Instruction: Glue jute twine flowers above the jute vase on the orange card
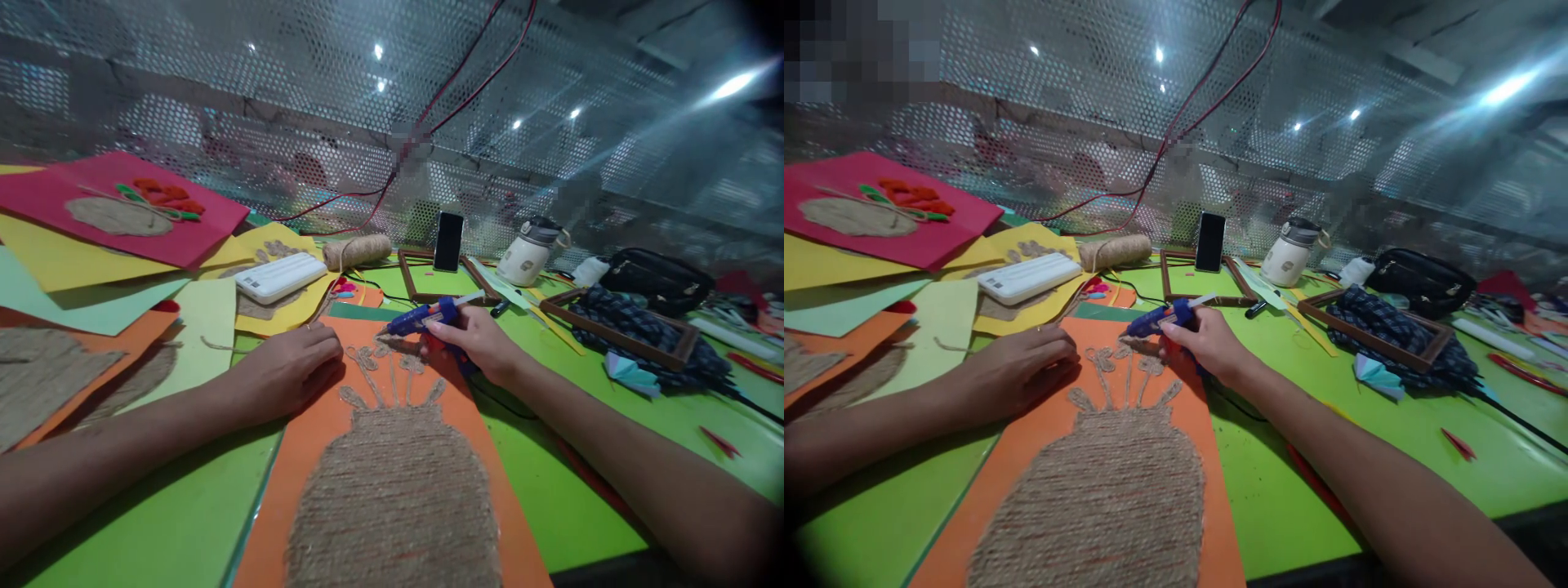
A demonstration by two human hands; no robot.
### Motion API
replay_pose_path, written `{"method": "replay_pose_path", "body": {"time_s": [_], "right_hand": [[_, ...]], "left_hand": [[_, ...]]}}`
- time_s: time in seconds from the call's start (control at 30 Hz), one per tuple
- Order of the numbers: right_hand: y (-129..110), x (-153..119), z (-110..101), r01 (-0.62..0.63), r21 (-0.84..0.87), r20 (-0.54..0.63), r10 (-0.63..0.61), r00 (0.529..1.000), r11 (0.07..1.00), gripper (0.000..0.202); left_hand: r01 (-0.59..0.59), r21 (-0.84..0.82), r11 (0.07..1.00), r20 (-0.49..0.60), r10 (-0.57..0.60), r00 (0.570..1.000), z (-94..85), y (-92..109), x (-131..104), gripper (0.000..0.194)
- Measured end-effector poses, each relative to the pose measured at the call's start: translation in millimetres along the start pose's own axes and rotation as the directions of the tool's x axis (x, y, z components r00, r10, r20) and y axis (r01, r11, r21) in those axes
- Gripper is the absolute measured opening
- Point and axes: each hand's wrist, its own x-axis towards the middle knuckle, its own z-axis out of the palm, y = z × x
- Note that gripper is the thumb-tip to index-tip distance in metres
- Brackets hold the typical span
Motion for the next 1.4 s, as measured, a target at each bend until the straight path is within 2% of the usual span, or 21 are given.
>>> {"method": "replay_pose_path", "body": {"time_s": [0.1, 0.23, 0.3, 0.43, 0.53, 0.63, 0.73, 0.83, 0.93, 1.07, 1.23, 1.33, 1.4], "right_hand": [[-4.6, -0.1, -2.7, 0.009, 0.072, -0.028, -0.007, 1.0, 0.997, 0.034], [-7.1, -3.9, 1.5, 0.033, 0.069, 0.064, -0.037, 0.997, 0.997, 0.032], [-5.7, -4.0, 3.2, 0.033, 0.074, 0.067, -0.038, 0.997, 0.997, 0.033], [-1.1, 1.9, -1.1, 0.057, 0.133, -0.092, -0.045, 0.995, 0.99, 0.04], [0.7, 8.7, -9.7, 0.091, 0.165, -0.204, -0.057, 0.977, 0.982, 0.042], [2.1, 14.9, -19.1, 0.123, 0.167, -0.283, -0.072, 0.956, 0.978, 0.042], [5.8, 20.0, -25.7, 0.141, 0.156, -0.339, -0.081, 0.937, 0.978, 0.041], [10.8, 22.8, -26.7, 0.132, 0.155, -0.341, -0.072, 0.937, 0.979, 0.039], [14.5, 23.6, -24.0, 0.109, 0.17, -0.319, -0.051, 0.946, 0.979, 0.038], [18.1, 24.9, -22.8, 0.094, 0.141, -0.327, -0.043, 0.944, 0.986, 0.041], [22.6, 28.6, -27.8, 0.168, 0.04, -0.363, -0.142, 0.921, 0.985, 0.043], [22.9, 29.4, -31.9, 0.188, -0.092, -0.391, -0.21, 0.896, 0.978, 0.039], [21.7, 29.2, -35.3, 0.196, -0.246, -0.422, -0.287, 0.86, 0.949, 0.034]], "left_hand": [[-0.007, 0.003, 1.0, 0.01, 0.007, 1.0, -1.4, 0.3, 1.1, 0.021], [0.001, -0.002, 1.0, -0.013, -0.001, 1.0, -3.2, 2.5, 1.9, 0.021], [0.021, -0.014, 1.0, -0.025, -0.021, 0.999, -3.0, 2.7, 1.3, 0.019], [0.1, -0.027, 0.995, -0.097, -0.102, 0.99, -0.1, -1.2, -1.4, 0.015], [0.198, -0.02, 0.98, -0.209, -0.197, 0.958, 0.8, -7.1, -2.5, 0.015], [0.244, -0.042, 0.969, -0.242, -0.247, 0.938, -1.8, -12.7, -1.9, 0.017], [0.249, -0.059, 0.967, -0.25, -0.256, 0.934, -7.4, -14.0, -0.1, 0.017], [0.326, -0.043, 0.944, -0.266, -0.325, 0.907, -13.6, -9.9, 1.7, 0.017], [0.401, 0.047, 0.915, -0.222, -0.382, 0.897, -18.6, -5.9, 2.5, 0.031], [0.366, 0.25, 0.896, -0.132, -0.343, 0.93, -21.5, -9.0, 1.0, 0.051], [0.267, 0.425, 0.865, -0.066, -0.265, 0.962, -18.0, -20.9, -2.8, 0.046], [0.273, 0.434, 0.859, 0.0, -0.303, 0.953, -15.6, -25.9, -3.6, 0.041], [0.296, 0.418, 0.859, 0.026, -0.337, 0.941, -14.7, -27.9, -3.4, 0.04]]}}
